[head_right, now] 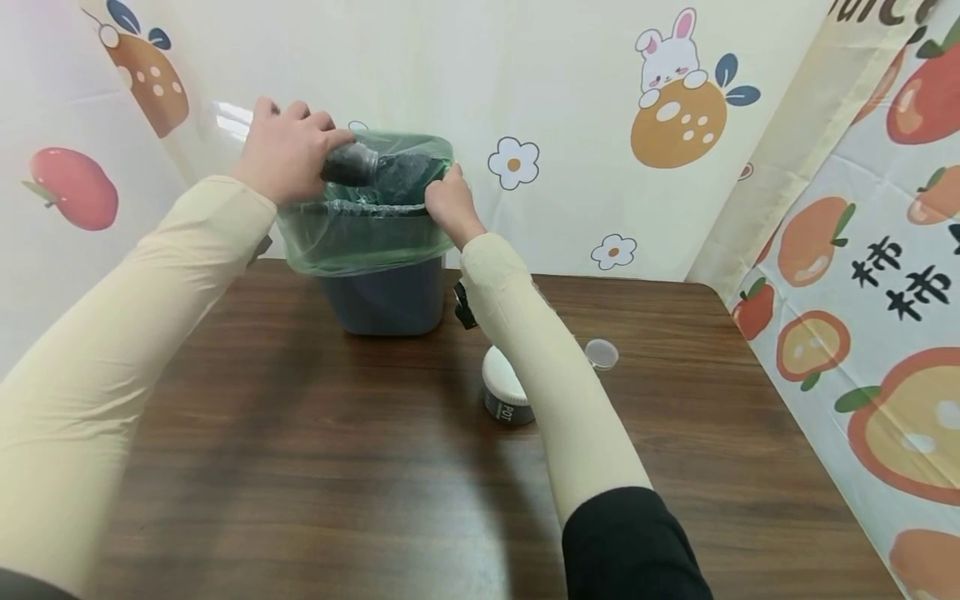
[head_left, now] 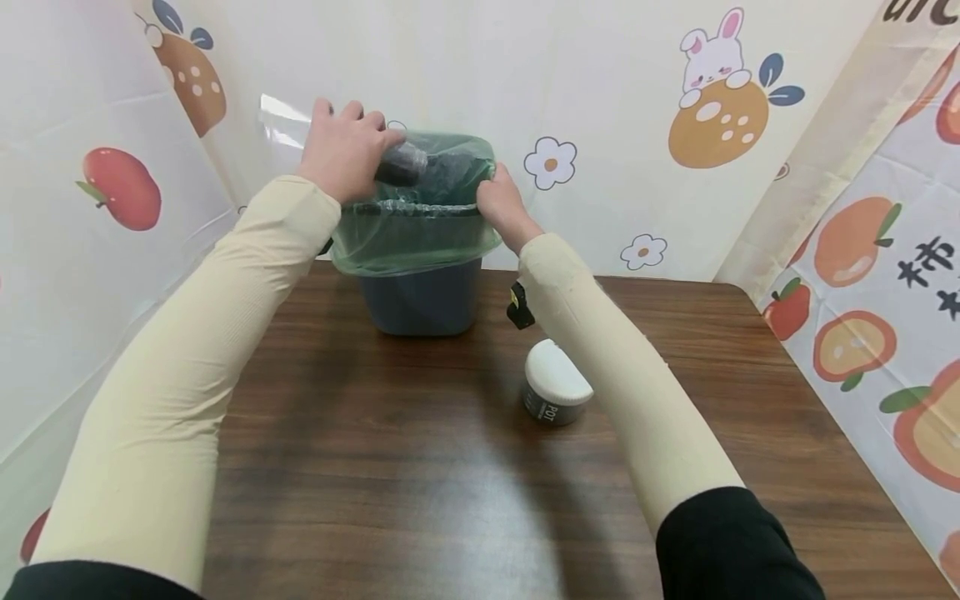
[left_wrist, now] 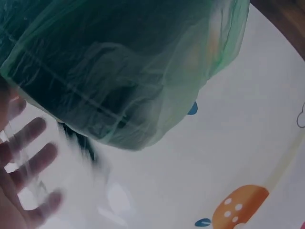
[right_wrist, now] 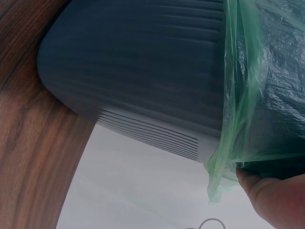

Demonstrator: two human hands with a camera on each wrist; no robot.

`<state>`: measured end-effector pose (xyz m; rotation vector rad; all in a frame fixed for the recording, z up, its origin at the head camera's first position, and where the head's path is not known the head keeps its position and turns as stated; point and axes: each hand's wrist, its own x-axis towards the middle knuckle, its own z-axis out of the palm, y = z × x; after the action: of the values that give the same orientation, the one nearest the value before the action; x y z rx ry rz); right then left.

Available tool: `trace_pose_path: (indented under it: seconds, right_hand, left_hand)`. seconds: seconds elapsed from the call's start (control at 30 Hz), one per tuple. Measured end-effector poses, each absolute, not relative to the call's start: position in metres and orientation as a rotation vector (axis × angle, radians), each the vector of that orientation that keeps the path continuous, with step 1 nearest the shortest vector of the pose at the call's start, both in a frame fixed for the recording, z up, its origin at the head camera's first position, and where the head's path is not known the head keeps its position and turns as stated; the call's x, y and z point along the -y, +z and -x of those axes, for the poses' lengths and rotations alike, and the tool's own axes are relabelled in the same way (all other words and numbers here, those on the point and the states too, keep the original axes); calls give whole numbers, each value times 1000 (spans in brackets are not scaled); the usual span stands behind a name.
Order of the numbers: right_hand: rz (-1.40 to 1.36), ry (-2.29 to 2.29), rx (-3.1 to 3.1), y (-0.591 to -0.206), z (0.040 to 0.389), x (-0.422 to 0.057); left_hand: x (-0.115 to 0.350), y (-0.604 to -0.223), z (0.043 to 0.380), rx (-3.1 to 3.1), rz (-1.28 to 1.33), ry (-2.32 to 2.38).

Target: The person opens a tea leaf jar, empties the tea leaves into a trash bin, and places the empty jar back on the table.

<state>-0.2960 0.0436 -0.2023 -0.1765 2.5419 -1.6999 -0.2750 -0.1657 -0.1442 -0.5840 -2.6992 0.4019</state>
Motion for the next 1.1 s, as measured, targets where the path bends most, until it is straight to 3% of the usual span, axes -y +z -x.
trace_pose_path:
  seconds: [0.3, 0.6, 1.1]
  right_hand:
    - [187, -1705, -2546, -202, 295, -46]
    - [196, -1686, -2543, -202, 294, -45]
    - [209, -1680, -2552, -205, 302, -46]
  left_hand:
    - [161, -139, 277, 2940, 566, 162]
    - [160, -143, 271, 2630, 620, 491]
    - [162, -148, 277, 2634, 554, 391]
